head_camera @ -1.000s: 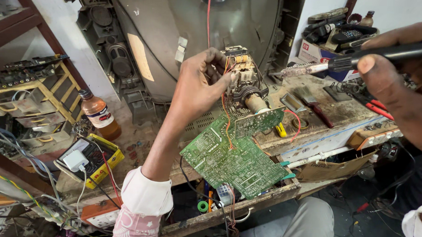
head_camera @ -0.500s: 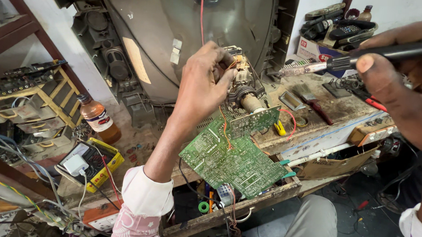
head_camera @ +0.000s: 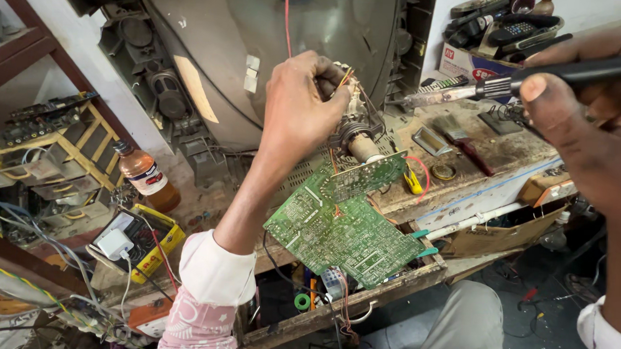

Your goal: The person is repairing an old CRT television by soldering wires to a circuit board and a motor component. They use a soldering iron and solder to connect the wires, then test the television by turning it on.

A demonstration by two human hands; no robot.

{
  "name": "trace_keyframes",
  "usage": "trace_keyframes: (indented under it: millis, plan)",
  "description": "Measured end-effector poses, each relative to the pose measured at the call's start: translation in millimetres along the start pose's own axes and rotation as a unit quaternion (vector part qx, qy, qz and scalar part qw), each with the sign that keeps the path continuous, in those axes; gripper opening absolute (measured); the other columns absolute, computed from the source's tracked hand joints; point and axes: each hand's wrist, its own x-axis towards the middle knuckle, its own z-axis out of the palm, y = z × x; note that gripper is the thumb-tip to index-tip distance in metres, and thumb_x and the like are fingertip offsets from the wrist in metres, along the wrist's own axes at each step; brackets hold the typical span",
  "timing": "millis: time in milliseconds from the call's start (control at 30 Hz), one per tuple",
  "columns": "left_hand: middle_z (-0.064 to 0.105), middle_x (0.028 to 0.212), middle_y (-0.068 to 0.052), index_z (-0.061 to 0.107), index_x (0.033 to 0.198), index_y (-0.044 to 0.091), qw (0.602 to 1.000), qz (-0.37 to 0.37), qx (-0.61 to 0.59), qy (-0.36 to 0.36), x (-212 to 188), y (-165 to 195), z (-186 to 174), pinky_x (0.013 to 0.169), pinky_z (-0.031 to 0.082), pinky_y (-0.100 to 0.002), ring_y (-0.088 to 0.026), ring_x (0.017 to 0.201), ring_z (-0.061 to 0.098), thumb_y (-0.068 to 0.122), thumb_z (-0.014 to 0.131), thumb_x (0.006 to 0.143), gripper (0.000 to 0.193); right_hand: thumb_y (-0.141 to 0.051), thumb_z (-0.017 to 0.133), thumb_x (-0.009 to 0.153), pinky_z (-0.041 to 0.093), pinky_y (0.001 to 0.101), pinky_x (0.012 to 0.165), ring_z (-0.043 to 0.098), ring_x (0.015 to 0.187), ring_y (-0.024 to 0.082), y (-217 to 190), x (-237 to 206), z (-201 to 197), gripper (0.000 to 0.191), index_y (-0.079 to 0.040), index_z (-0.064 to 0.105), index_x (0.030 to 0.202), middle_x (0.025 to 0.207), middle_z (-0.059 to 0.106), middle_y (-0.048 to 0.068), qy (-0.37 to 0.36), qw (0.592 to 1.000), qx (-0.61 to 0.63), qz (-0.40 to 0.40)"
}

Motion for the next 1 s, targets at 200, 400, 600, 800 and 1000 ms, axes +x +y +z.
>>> trace_keyframes:
  millis: [200,400,600,800,1000]
  plan:
    - [0.071,0.076,-0.010,0.074,0.082,-0.001,1.000,-0.001,0.020,0.024,-4.3,7.7,5.5,0.066,0.054,-0.035,-0.020,0.067,0.072,0.015,0.074,0.075,0.017,-0.016,0.068,0.117,0.061,0.0222,0.085,0.070,0.088,0.010,2.1,-6.9,18.0,0.021,0.002,0.060,0.125,0.103,0.069,0.006,0.063,0.987,0.148,0.000]
    - [0.068,0.076,-0.010,0.073,0.083,-0.001,0.999,0.023,0.022,0.034,-3.6,7.9,7.7,0.065,0.053,-0.035,-0.021,0.066,0.069,0.013,0.074,0.076,0.016,-0.014,0.075,0.118,0.064,0.0288,0.081,0.070,0.085,0.017,20.4,-9.8,47.9,0.025,0.007,0.061,0.120,0.106,0.068,0.012,0.099,0.940,0.322,-0.048]
    - [0.066,0.075,-0.009,0.072,0.082,-0.002,0.999,0.030,0.003,0.027,-3.9,6.1,9.2,0.063,0.051,-0.032,-0.018,0.065,0.067,0.010,0.072,0.075,0.014,-0.016,0.077,0.111,0.060,0.0318,0.073,0.068,0.078,0.019,37.2,-9.4,64.5,0.028,0.008,0.064,0.116,0.097,0.068,0.012,0.106,0.915,0.388,-0.026]
    - [0.066,0.075,-0.009,0.072,0.083,-0.003,0.999,0.037,0.000,0.030,-3.7,3.6,11.7,0.062,0.051,-0.032,-0.017,0.065,0.066,0.010,0.072,0.076,0.014,-0.017,0.079,0.111,0.060,0.0324,0.072,0.068,0.079,0.020,44.7,-9.1,71.5,0.029,0.009,0.065,0.116,0.099,0.068,0.013,0.113,0.908,0.403,-0.027]
    - [0.065,0.075,-0.010,0.072,0.082,-0.002,0.998,0.043,0.023,0.035,-3.3,2.6,12.3,0.064,0.050,-0.034,-0.020,0.065,0.066,0.011,0.073,0.075,0.014,-0.016,0.078,0.111,0.060,0.0323,0.072,0.068,0.080,0.019,46.4,-9.1,75.3,0.028,0.009,0.066,0.116,0.100,0.068,0.013,0.114,0.906,0.407,-0.013]
